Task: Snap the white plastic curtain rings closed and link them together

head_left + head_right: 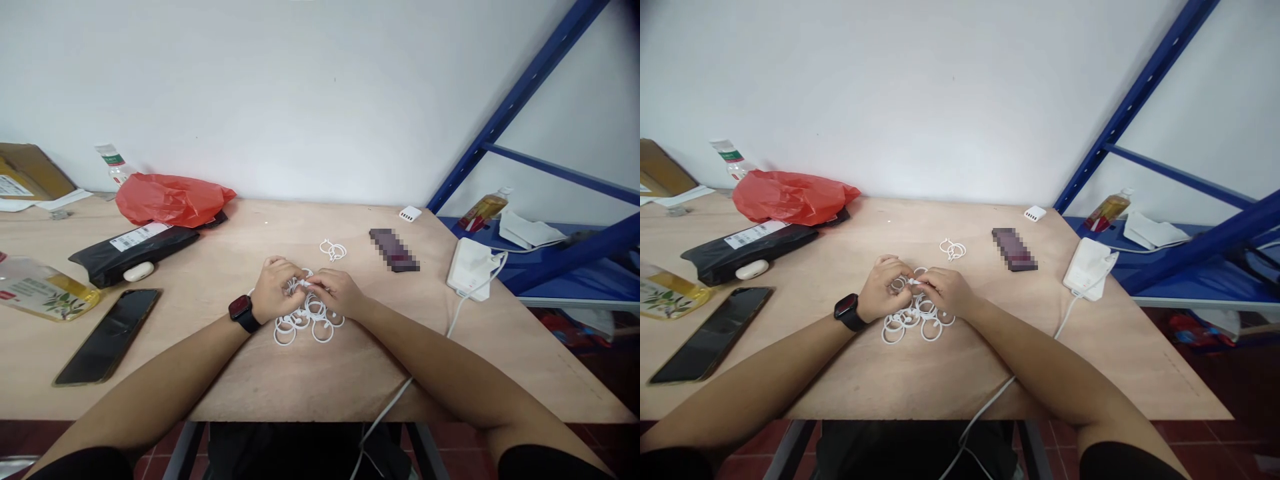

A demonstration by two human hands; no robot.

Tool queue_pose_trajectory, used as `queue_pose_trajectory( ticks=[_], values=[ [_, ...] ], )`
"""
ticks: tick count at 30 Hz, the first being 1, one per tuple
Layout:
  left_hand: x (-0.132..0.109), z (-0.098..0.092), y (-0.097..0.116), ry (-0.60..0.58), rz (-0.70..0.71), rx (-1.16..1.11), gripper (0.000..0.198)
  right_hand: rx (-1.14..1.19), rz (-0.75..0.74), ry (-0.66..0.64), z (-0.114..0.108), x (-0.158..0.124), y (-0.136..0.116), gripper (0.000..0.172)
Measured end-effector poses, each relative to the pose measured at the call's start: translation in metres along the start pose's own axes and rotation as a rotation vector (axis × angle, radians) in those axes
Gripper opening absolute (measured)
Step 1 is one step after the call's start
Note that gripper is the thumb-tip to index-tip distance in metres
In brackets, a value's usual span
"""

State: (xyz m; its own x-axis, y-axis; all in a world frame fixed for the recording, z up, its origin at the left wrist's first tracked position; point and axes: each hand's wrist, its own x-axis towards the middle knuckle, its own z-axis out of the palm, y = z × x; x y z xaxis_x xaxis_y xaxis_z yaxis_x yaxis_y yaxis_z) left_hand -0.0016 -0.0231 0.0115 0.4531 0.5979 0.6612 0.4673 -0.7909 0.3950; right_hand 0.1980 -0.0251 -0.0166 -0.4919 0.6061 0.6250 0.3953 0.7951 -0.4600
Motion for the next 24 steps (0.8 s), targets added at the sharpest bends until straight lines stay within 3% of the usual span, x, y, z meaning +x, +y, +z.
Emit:
queue_pose_trajectory(
  ticks=[18,21,24],
  values=[
    [0.001,0.003,-0.006,0.009,0.077,-0.149,0.021,0.064,0.075,-0.044,-0.002,0.002,-0.003,0.020],
    [-0.001,0.002,-0.004,0.003,0.052,-0.074,0.022,0.024,0.113,0.024,-0.003,0.003,-0.002,0.018],
    [-0.002,0.001,-0.005,0.016,-0.059,0.020,0.033,-0.057,0.211,0.158,-0.007,0.004,0.008,0.012]
  ],
)
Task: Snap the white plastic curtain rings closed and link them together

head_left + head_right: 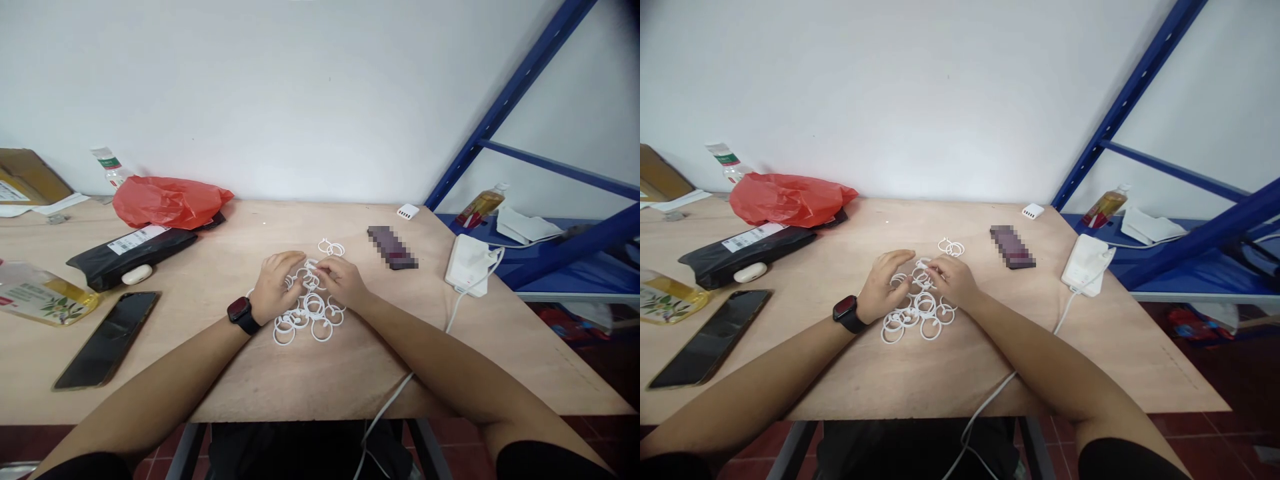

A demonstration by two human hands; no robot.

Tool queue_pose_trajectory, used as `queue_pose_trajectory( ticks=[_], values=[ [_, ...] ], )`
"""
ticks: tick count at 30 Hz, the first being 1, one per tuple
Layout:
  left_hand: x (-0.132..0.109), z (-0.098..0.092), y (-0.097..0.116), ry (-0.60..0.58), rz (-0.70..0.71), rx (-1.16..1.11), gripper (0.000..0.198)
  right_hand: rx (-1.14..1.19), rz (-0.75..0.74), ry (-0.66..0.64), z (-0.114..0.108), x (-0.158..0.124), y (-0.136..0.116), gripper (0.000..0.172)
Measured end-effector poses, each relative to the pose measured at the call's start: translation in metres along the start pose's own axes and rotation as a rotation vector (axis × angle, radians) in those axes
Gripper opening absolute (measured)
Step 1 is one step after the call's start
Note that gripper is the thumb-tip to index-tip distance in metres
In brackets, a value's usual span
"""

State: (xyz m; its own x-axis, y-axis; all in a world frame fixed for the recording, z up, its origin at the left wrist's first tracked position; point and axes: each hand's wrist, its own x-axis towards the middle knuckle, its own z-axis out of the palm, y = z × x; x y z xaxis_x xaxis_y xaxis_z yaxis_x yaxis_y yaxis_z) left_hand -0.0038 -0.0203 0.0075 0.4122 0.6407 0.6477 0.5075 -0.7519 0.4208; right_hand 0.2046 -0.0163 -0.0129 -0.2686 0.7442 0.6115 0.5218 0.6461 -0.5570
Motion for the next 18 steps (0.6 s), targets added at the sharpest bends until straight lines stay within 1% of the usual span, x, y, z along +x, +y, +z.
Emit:
queue_pose_trajectory(
  ticks=[2,4,6,8,10,12,14,16,18],
  values=[
    [-0.001,0.000,-0.003,-0.051,-0.071,0.050,0.032,-0.051,0.088,0.095,-0.003,0.003,0.011,0.009],
    [-0.001,0.002,-0.006,-0.166,-0.102,0.078,0.024,-0.102,0.164,0.131,-0.005,0.006,0.024,0.011],
    [-0.001,0.003,-0.008,-0.288,-0.094,0.099,0.020,-0.145,0.230,0.108,-0.007,0.007,0.034,0.019],
    [-0.001,0.005,-0.008,-0.363,-0.069,0.129,0.018,-0.164,0.263,0.064,-0.007,0.007,0.037,0.026],
    [-0.001,0.006,-0.007,-0.393,-0.056,0.162,0.018,-0.157,0.247,-0.018,-0.006,0.007,0.032,0.026],
    [-0.001,0.006,-0.006,-0.403,-0.060,0.179,0.019,-0.144,0.199,-0.129,-0.004,0.005,0.023,0.022],
    [-0.001,0.006,-0.006,-0.407,-0.067,0.183,0.019,-0.157,0.163,-0.208,-0.001,0.004,0.013,0.016],
    [-0.001,0.006,-0.007,-0.400,-0.072,0.182,0.020,-0.202,0.152,-0.251,0.000,0.003,0.008,0.013],
    [-0.001,0.007,-0.007,-0.377,-0.077,0.182,0.019,-0.242,0.166,-0.284,0.001,0.003,0.007,0.012]
  ],
)
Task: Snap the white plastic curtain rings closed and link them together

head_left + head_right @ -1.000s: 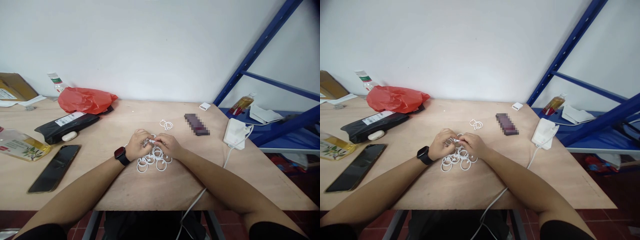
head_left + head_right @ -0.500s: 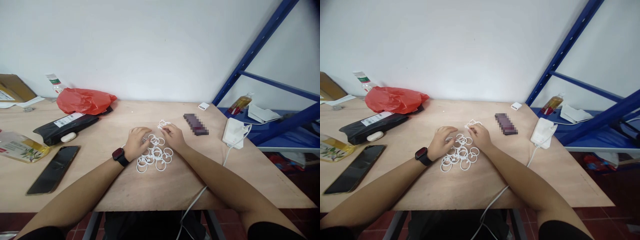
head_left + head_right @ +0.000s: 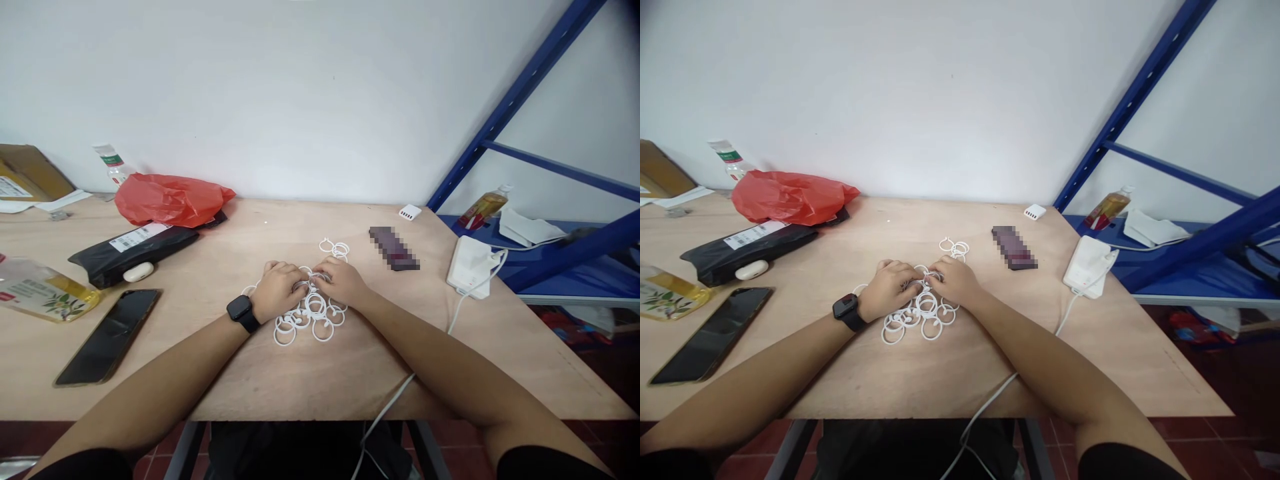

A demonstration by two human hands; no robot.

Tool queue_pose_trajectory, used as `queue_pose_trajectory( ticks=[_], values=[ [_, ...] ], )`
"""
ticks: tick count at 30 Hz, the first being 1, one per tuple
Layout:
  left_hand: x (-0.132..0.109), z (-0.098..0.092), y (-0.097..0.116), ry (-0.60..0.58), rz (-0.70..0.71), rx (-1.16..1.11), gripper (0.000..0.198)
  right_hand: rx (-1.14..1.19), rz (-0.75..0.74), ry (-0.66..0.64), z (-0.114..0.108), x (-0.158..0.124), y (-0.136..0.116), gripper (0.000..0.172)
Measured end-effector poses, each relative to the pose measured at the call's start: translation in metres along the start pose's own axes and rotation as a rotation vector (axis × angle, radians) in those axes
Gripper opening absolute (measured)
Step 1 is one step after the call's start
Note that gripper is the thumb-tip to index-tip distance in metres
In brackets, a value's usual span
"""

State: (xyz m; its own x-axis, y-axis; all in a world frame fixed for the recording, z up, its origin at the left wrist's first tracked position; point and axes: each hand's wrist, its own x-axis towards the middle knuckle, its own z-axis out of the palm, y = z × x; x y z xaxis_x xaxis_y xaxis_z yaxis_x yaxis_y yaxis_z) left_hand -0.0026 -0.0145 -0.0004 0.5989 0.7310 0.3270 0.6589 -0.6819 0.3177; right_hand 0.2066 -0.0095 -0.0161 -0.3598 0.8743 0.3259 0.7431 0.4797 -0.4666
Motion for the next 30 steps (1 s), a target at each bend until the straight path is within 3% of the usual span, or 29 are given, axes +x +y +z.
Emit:
queue_pose_trajectory(
  ticks=[7,17,23,30],
  values=[
    [0.001,0.000,0.003,0.079,-0.011,-0.005,0.019,0.031,0.006,-0.018,0.001,0.002,0.009,0.004],
    [-0.001,-0.003,0.003,0.206,-0.071,-0.075,0.015,0.271,-0.141,0.247,-0.006,-0.002,-0.007,0.003],
    [-0.001,-0.001,0.001,0.280,-0.033,-0.129,0.021,0.306,-0.198,0.203,-0.003,-0.005,-0.007,0.004],
    [-0.002,-0.002,0.000,0.288,0.038,-0.158,0.020,0.309,-0.209,0.191,-0.002,-0.006,-0.004,0.006]
  ],
)
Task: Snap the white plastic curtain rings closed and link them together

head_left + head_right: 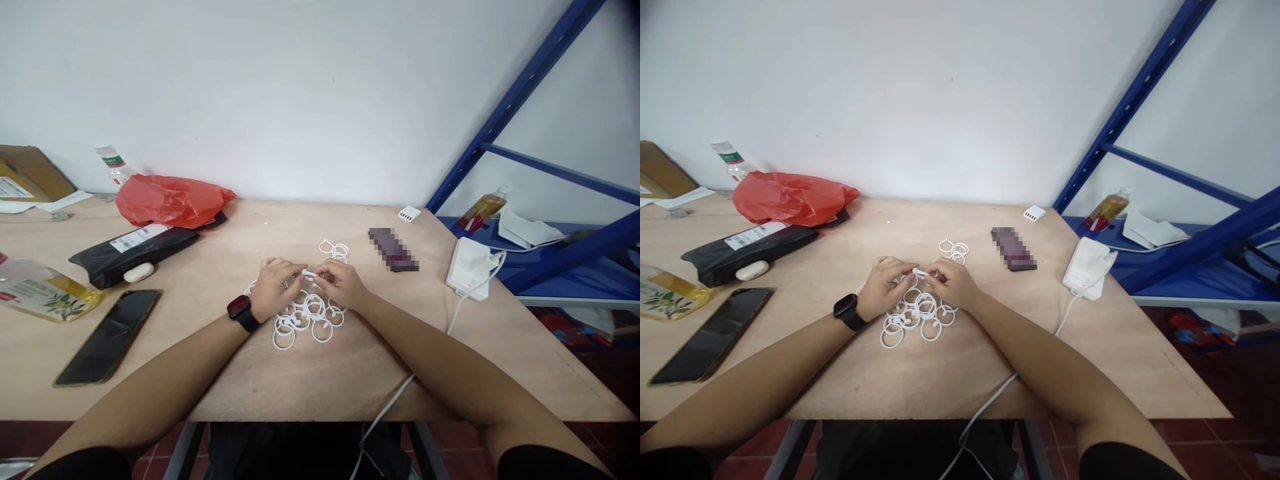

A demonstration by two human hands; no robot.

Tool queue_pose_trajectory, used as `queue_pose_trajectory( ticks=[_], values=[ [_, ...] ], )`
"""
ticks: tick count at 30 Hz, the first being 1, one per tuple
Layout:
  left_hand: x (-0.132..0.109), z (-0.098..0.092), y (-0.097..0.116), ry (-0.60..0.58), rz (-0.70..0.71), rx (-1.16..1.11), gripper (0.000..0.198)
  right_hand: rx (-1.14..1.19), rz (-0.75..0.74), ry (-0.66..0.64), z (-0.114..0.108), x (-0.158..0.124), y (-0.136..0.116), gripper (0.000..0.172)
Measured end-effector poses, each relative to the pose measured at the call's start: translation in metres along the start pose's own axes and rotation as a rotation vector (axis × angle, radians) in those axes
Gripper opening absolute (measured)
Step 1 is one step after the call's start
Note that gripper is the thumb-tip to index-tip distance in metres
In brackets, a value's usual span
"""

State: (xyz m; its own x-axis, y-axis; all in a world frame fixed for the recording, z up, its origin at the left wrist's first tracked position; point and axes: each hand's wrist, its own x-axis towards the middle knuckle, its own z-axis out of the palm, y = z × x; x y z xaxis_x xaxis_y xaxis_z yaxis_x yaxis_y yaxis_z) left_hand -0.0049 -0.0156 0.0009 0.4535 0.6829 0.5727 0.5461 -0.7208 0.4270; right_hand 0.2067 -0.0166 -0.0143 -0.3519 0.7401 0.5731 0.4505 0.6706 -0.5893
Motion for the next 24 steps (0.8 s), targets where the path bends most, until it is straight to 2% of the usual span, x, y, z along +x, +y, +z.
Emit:
queue_pose_trajectory(
  ticks=[9,13,24],
  values=[
    [0.0007,0.0000,-0.0003,0.025,0.034,-0.018,0.019,0.018,-0.023,-0.022,0.0000,-0.0007,0.0012,0.008],
    [0.0015,-0.0021,0.0018,-0.002,0.021,-0.020,0.016,0.005,-0.039,-0.036,-0.0014,0.0006,-0.0011,0.010],
    [0.0024,-0.0034,0.0018,-0.012,0.032,-0.040,0.016,0.014,-0.162,-0.123,0.0029,-0.0018,-0.0056,0.009]
  ],
)
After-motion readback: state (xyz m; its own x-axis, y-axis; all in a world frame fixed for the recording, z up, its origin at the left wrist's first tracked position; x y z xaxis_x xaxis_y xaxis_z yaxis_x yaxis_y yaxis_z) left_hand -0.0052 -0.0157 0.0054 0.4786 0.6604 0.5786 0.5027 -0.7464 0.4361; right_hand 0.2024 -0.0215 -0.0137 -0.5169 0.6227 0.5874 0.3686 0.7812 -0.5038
